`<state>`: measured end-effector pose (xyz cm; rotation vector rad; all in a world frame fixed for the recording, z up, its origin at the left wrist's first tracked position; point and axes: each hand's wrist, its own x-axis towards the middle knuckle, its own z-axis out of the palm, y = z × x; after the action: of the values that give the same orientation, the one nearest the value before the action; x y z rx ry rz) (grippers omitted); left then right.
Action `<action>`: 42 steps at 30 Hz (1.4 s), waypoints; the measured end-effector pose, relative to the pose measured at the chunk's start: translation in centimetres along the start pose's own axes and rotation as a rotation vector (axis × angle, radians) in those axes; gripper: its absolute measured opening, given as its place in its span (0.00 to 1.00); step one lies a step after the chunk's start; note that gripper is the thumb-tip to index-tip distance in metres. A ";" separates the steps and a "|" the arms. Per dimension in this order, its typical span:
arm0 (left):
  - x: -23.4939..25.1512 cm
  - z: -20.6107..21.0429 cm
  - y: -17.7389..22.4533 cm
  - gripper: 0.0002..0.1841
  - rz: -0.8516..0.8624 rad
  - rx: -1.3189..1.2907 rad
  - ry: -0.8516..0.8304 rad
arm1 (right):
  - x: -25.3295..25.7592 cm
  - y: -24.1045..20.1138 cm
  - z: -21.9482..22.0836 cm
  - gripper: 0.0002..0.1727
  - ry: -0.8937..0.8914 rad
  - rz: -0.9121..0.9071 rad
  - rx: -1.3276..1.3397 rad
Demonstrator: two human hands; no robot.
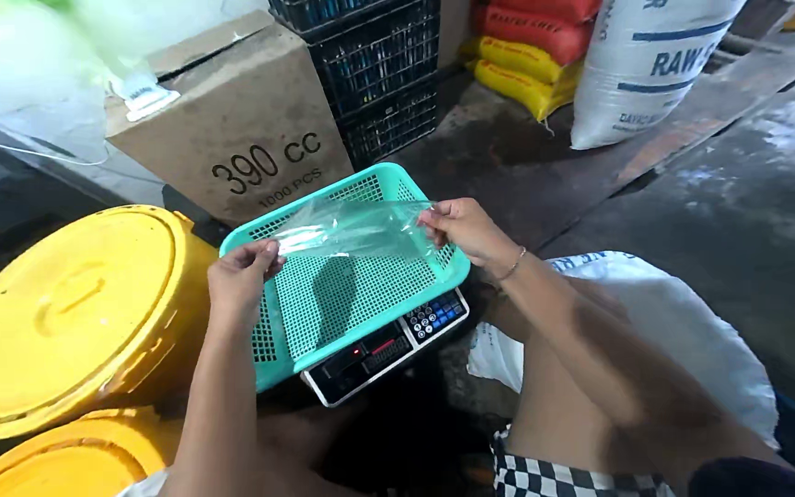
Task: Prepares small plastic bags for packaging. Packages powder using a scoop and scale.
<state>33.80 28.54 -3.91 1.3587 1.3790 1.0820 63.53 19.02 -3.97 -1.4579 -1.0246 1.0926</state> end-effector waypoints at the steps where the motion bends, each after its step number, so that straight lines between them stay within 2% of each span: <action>1: -0.2 0.2 -0.3 0.05 -0.026 0.021 -0.016 | -0.1 0.1 0.2 0.15 0.041 -0.034 -0.061; 3: -0.5 0.7 -0.8 0.10 -0.025 0.162 -0.054 | -0.3 0.7 0.6 0.22 0.105 -0.088 -0.106; 6: -0.8 0.9 -0.5 0.22 0.067 0.603 -0.086 | 0.2 1.7 0.9 0.27 0.177 -0.206 -0.078; 8: -1.2 0.8 0.3 0.22 0.022 0.841 -0.165 | -0.2 1.9 0.8 0.24 0.134 -0.268 -0.115; 10: -1.2 0.5 -0.1 0.16 -0.058 0.960 -0.256 | -0.7 1.9 0.6 0.12 0.040 -0.274 -0.164; 11: -1.4 0.5 -0.6 0.13 -0.029 0.965 -0.261 | -0.9 1.8 0.8 0.08 0.008 -0.254 -0.181; 12: -1.7 0.7 -1.1 0.17 0.047 0.924 -0.243 | -0.9 1.8 1.1 0.06 -0.014 -0.233 -0.192; 14: -2.1 1.4 -1.5 0.26 0.310 0.760 -0.248 | -1.0 1.8 1.6 0.05 -0.073 -0.213 -0.216; 16: -2.8 2.9 -1.2 0.28 0.535 0.561 -0.382 | -1.1 2.0 1.9 0.05 -0.142 -0.227 -0.239; 17: -3.2 3.9 -1.1 0.30 0.590 0.463 -0.465 | -1.3 2.1 2.1 0.05 -0.171 -0.238 -0.242; 19: -3.6 5.4 -1.2 0.32 0.604 0.292 -0.606 | -1.3 2.2 2.3 0.10 -0.222 -0.239 -0.241; 21: -3.9 6.1 -1.5 0.18 0.562 0.183 -0.652 | -1.4 2.3 2.3 0.11 -0.242 -0.235 -0.235; 23: -3.8 5.6 -1.5 0.06 0.525 0.188 -0.614 | -1.5 2.3 1.6 0.05 -0.258 -0.259 -0.238; 25: -3.6 4.7 -1.4 0.03 0.501 0.238 -0.504 | -1.6 2.3 0.9 0.05 -0.214 -0.318 -0.292; 27: -3.4 3.8 -1.2 0.03 0.485 0.269 -0.411 | -1.7 2.1 0.6 0.06 -0.063 -0.361 -0.488; 28: -3.4 3.5 -1.1 0.05 0.471 0.261 -0.387 | -1.7 2.0 0.7 0.09 0.047 -0.376 -0.614; 30: -3.8 3.5 -0.9 0.15 0.440 0.237 -0.375 | -1.8 1.5 1.4 0.33 0.191 -0.379 -0.786; 31: -4.0 3.7 -0.8 0.21 0.425 0.224 -0.378 | -1.8 1.3 1.7 0.41 0.216 -0.411 -0.818; 32: -4.1 3.9 -0.8 0.25 0.420 0.207 -0.388 | -1.9 1.4 1.9 0.42 0.210 -0.478 -0.807; 34: -4.4 4.6 -0.8 0.28 0.434 0.157 -0.408 | -2.2 1.7 2.4 0.32 0.071 -0.599 -0.670; 35: -4.6 4.9 -0.8 0.28 0.439 0.129 -0.424 | -2.6 1.6 2.6 0.26 -0.059 -0.587 -0.567; 37: -4.9 5.4 -0.8 0.25 0.457 0.098 -0.460 | -2.8 1.6 3.0 0.17 -0.307 -0.450 -0.368; 38: -5.0 5.6 -0.8 0.23 0.470 0.097 -0.476 | -2.8 1.7 3.1 0.12 -0.363 -0.391 -0.307; 40: -5.0 5.9 -0.9 0.18 0.478 0.099 -0.499 | -2.7 1.8 3.3 0.06 -0.350 -0.333 -0.277; 42: -4.9 5.8 -1.0 0.15 0.444 0.092 -0.523 | -2.6 2.1 3.3 0.04 -0.305 -0.317 -0.284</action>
<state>39.21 23.57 -6.03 1.9083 0.7689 0.8493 59.85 16.94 -6.00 -1.3074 -1.6218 0.9818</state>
